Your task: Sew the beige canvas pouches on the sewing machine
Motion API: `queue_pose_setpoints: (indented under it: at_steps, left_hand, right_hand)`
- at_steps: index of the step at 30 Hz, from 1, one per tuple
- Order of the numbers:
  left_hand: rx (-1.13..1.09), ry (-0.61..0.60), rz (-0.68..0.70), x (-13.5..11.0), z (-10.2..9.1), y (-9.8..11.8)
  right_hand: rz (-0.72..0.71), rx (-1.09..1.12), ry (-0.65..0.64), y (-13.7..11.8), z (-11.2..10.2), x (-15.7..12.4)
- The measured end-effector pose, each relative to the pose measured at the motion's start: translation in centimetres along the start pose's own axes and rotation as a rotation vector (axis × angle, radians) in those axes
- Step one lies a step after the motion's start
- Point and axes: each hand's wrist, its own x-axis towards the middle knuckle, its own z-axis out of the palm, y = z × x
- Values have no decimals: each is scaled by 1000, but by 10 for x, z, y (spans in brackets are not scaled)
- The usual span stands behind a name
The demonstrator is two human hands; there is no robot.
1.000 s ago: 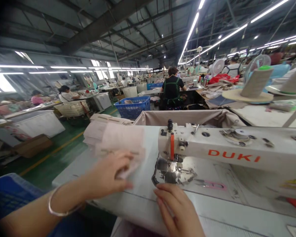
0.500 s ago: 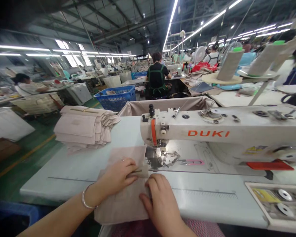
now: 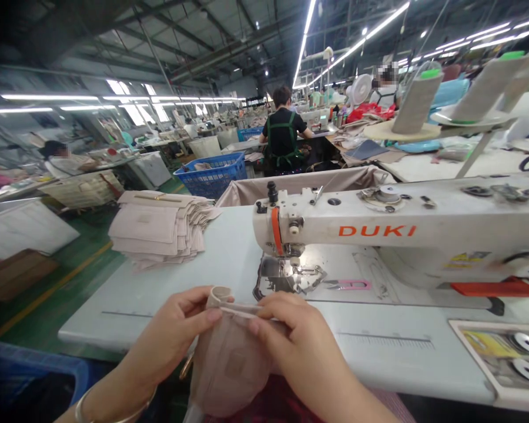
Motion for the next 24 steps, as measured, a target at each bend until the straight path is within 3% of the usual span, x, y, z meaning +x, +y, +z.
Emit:
queue_pose_setpoints:
  at_steps: [7, 19, 24]
  left_hand:
    - [-43, 49, 37, -6, 4, -10]
    - [-48, 121, 50, -13, 7, -10]
    - [-25, 85, 25, -12, 7, -7]
  right_hand:
    - [171, 40, 85, -7, -4, -10]
    - [166, 108, 88, -12, -2, -8]
    - [220, 61, 82, -10, 0, -8]
